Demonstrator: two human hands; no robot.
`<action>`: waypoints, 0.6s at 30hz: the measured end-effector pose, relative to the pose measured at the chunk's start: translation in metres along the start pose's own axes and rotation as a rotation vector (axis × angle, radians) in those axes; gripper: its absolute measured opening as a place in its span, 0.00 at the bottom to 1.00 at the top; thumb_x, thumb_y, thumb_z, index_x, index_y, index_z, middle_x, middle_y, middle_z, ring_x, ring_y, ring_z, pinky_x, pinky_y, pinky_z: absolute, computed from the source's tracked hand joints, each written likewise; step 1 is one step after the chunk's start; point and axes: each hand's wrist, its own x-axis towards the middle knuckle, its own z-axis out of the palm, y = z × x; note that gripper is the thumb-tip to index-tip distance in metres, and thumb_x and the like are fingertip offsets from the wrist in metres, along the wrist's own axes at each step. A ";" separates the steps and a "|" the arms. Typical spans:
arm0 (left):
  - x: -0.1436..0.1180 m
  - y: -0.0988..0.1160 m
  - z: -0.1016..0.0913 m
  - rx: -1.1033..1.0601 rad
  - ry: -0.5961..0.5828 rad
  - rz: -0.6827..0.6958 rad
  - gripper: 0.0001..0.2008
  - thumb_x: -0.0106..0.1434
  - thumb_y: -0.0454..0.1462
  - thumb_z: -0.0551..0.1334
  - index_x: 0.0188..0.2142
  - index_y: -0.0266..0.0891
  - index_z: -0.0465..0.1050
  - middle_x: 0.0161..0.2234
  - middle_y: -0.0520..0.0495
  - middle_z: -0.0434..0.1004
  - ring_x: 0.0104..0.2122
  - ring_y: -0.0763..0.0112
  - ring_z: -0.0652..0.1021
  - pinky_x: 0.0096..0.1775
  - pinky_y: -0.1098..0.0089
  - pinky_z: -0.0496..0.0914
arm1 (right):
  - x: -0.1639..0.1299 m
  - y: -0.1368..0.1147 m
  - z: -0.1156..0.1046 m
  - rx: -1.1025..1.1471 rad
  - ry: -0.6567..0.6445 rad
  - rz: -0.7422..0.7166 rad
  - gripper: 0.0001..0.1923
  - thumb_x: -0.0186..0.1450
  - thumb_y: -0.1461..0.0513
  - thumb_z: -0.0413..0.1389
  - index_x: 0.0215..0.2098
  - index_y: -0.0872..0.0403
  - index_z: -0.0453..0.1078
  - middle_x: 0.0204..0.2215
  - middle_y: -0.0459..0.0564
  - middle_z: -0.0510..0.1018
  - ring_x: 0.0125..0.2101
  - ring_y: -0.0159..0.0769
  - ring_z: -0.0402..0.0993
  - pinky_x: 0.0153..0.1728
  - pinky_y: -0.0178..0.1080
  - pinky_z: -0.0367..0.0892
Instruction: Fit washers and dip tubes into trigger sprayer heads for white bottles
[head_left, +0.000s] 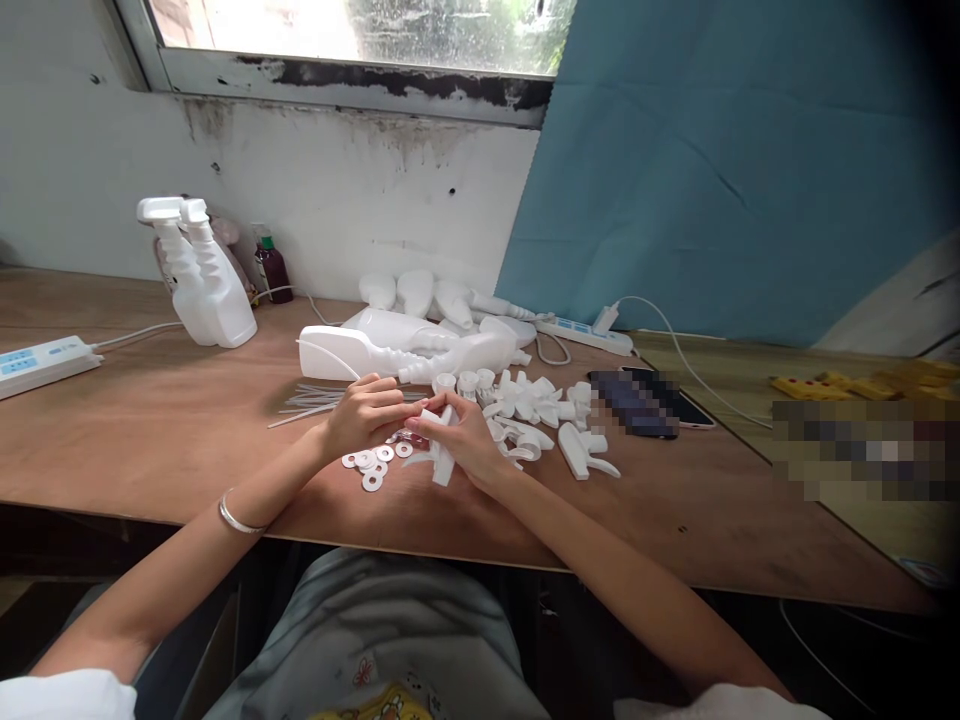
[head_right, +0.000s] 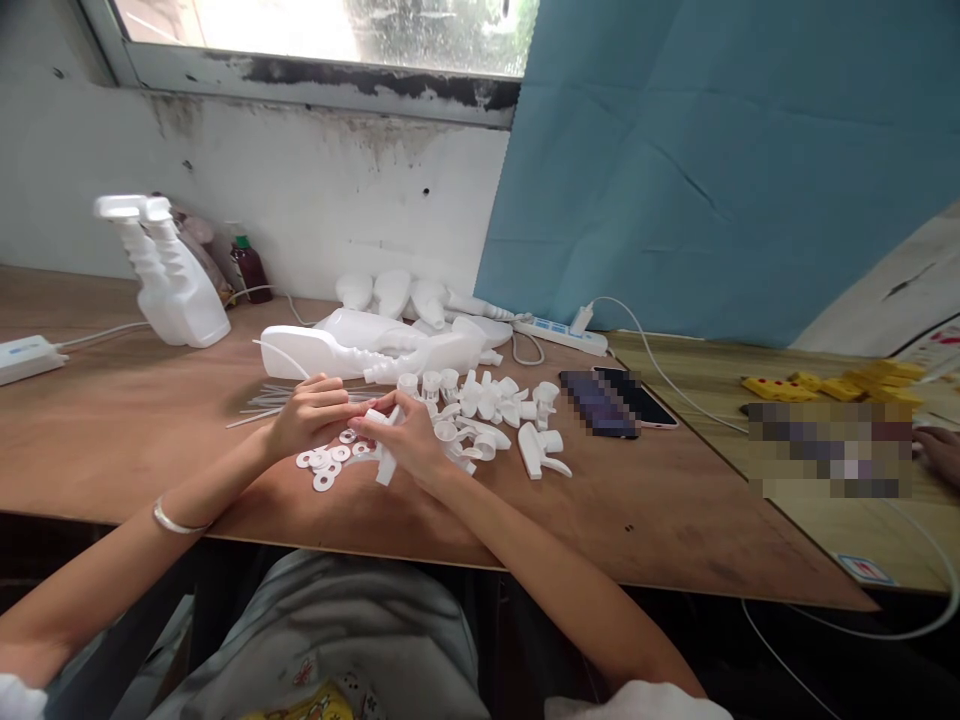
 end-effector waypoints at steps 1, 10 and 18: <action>0.001 0.000 0.000 -0.021 0.009 -0.009 0.13 0.66 0.38 0.50 0.37 0.37 0.72 0.17 0.52 0.66 0.22 0.72 0.64 0.26 0.71 0.56 | 0.000 0.000 0.000 -0.010 -0.001 -0.020 0.17 0.43 0.58 0.66 0.25 0.55 0.64 0.28 0.43 0.73 0.23 0.28 0.70 0.25 0.34 0.68; 0.003 0.000 0.002 -0.125 -0.002 -0.067 0.14 0.65 0.40 0.51 0.35 0.37 0.74 0.14 0.53 0.64 0.19 0.74 0.64 0.25 0.71 0.57 | 0.005 0.002 -0.003 -0.113 -0.017 -0.107 0.17 0.44 0.57 0.65 0.25 0.55 0.64 0.28 0.45 0.73 0.20 0.27 0.67 0.20 0.33 0.66; 0.003 -0.001 0.001 -0.192 -0.021 -0.059 0.12 0.65 0.37 0.52 0.35 0.37 0.74 0.14 0.53 0.63 0.19 0.74 0.63 0.25 0.72 0.57 | 0.004 0.001 -0.002 -0.096 -0.019 -0.118 0.15 0.44 0.60 0.65 0.24 0.55 0.64 0.27 0.44 0.72 0.18 0.26 0.66 0.20 0.33 0.65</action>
